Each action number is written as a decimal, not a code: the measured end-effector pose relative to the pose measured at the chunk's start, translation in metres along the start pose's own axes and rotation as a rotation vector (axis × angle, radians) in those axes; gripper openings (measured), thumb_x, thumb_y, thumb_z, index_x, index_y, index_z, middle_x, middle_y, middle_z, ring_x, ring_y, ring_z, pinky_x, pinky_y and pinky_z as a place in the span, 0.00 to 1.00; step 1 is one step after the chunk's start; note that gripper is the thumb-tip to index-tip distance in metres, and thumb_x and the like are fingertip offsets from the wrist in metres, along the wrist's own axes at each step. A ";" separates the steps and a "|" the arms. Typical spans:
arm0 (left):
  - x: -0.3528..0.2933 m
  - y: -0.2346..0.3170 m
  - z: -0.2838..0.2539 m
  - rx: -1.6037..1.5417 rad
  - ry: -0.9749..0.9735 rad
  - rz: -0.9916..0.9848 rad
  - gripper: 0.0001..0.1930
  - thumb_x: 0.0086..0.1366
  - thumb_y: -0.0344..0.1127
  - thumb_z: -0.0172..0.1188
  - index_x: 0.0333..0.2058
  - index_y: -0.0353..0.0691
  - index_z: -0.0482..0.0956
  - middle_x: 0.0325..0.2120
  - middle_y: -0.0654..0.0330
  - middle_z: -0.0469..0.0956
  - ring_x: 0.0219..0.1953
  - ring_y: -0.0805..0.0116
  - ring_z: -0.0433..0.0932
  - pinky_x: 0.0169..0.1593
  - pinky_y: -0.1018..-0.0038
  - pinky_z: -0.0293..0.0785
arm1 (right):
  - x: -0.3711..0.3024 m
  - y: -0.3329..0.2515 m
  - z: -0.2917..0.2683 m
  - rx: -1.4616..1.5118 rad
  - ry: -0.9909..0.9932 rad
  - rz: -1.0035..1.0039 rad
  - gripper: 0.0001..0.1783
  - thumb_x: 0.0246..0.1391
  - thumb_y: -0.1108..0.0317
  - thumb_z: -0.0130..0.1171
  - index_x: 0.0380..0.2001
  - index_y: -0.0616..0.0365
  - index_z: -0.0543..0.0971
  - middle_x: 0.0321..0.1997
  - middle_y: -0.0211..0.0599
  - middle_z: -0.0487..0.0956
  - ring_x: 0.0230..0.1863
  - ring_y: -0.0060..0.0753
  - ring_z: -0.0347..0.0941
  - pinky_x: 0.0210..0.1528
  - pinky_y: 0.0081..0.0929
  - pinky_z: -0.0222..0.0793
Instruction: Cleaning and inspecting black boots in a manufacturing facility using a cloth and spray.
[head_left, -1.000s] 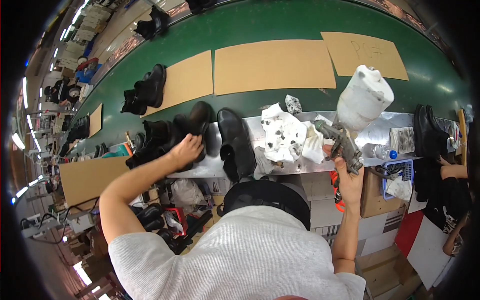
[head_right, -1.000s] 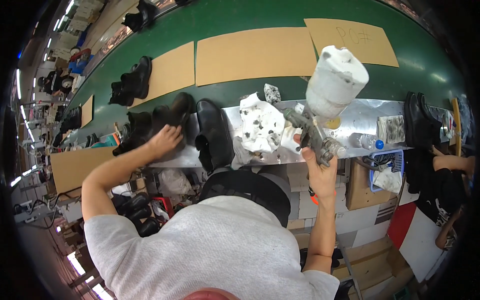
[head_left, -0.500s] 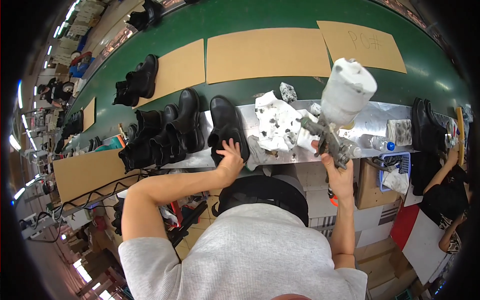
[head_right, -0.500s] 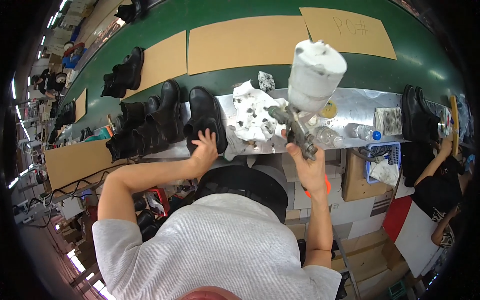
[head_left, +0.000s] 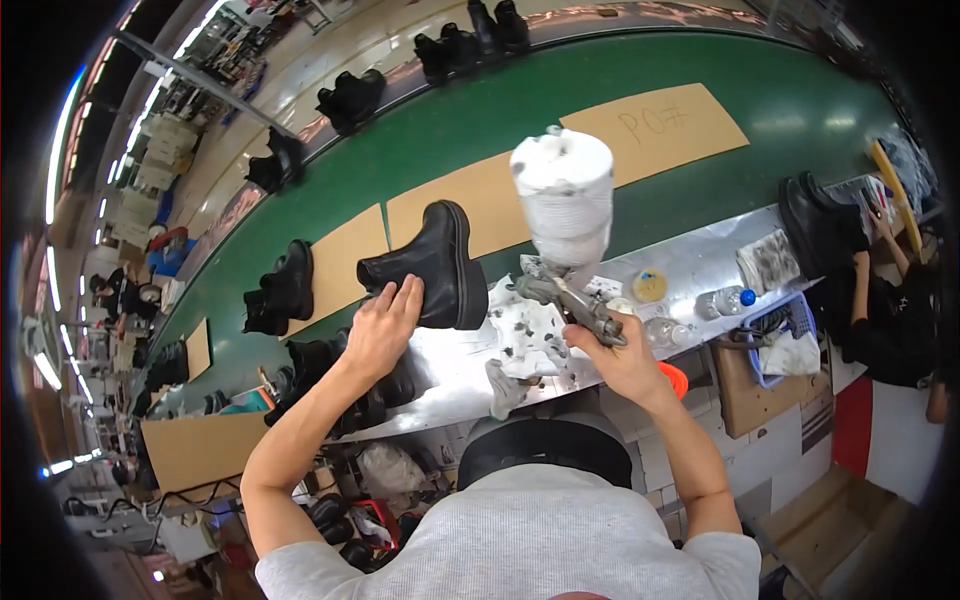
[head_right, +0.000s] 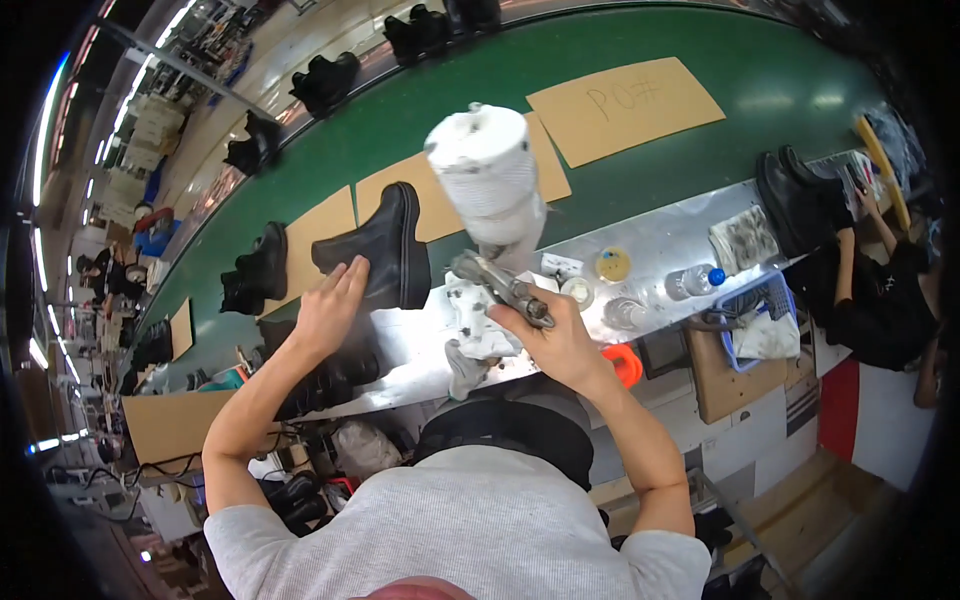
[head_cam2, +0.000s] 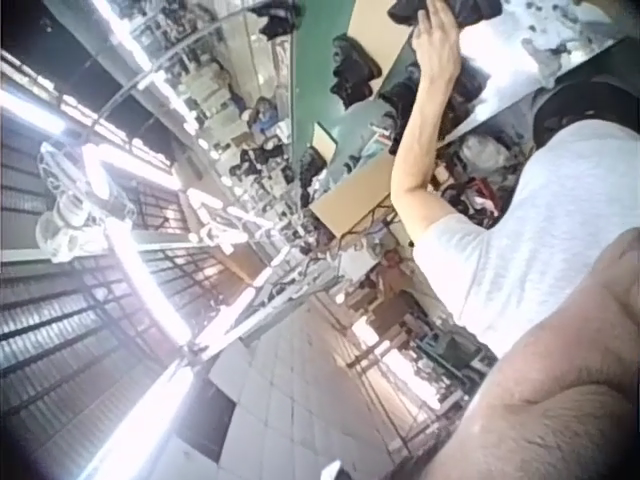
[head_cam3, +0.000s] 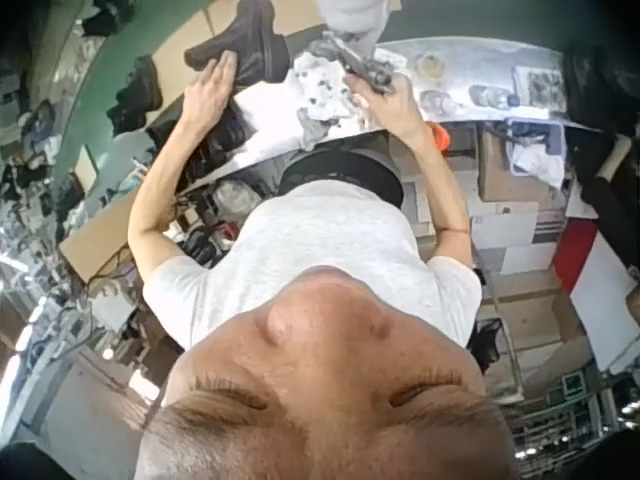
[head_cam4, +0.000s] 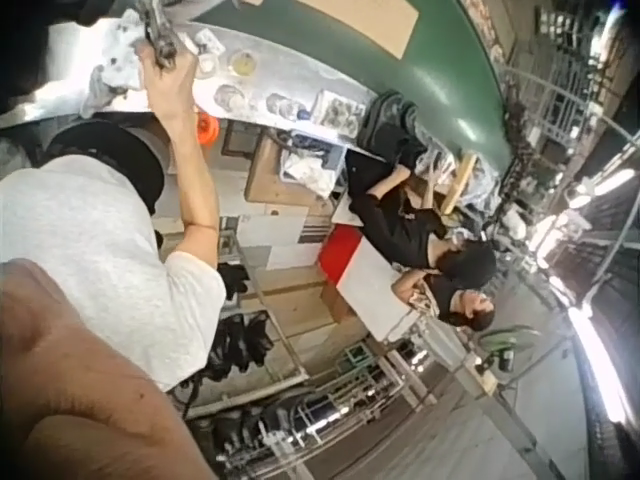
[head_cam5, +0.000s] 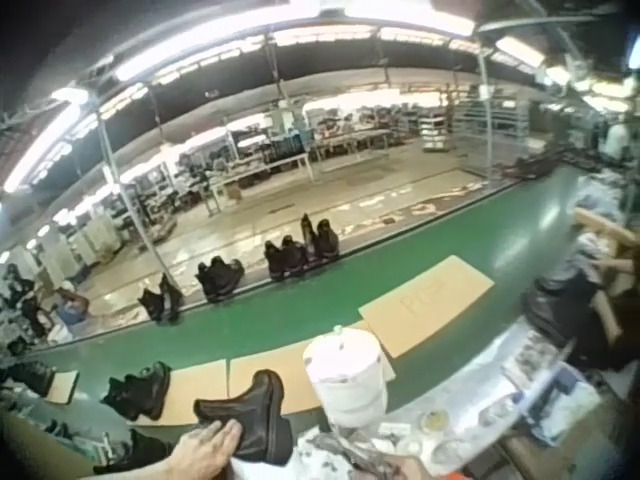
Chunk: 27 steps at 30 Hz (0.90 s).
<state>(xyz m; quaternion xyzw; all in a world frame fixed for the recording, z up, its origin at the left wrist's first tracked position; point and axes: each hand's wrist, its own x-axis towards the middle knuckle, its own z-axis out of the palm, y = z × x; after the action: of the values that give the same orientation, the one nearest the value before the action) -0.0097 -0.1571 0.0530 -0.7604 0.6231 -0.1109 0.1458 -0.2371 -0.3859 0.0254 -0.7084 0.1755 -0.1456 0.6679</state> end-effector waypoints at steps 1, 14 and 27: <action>0.005 -0.003 -0.004 0.011 -0.013 -0.006 0.28 0.50 0.28 0.54 0.52 0.25 0.66 0.51 0.46 0.71 0.47 0.52 0.76 0.43 0.69 0.77 | -0.002 -0.007 -0.002 -0.005 0.006 0.001 0.13 0.53 0.65 0.61 0.32 0.67 0.76 0.15 0.28 0.63 0.21 0.16 0.55 0.22 0.23 0.53; 0.050 -0.008 -0.006 0.028 -0.019 0.105 0.30 0.50 0.26 0.55 0.54 0.25 0.64 0.54 0.46 0.69 0.47 0.49 0.76 0.41 0.67 0.77 | 0.002 -0.041 -0.027 -0.156 0.049 0.022 0.23 0.50 0.63 0.64 0.44 0.70 0.75 0.24 0.42 0.76 0.25 0.23 0.68 0.30 0.24 0.66; 0.119 -0.038 -0.029 -0.435 -0.337 -0.058 0.13 0.49 0.40 0.66 0.32 0.38 0.80 0.25 0.48 0.78 0.32 0.49 0.79 0.36 0.59 0.74 | -0.018 -0.040 -0.032 -0.156 0.091 -0.019 0.24 0.48 0.63 0.66 0.44 0.72 0.75 0.35 0.50 0.79 0.34 0.31 0.76 0.37 0.26 0.70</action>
<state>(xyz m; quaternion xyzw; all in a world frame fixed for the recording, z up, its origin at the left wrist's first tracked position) 0.0384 -0.2694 0.0922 -0.7990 0.5772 0.1494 0.0773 -0.2650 -0.4053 0.0681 -0.7526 0.2097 -0.1701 0.6006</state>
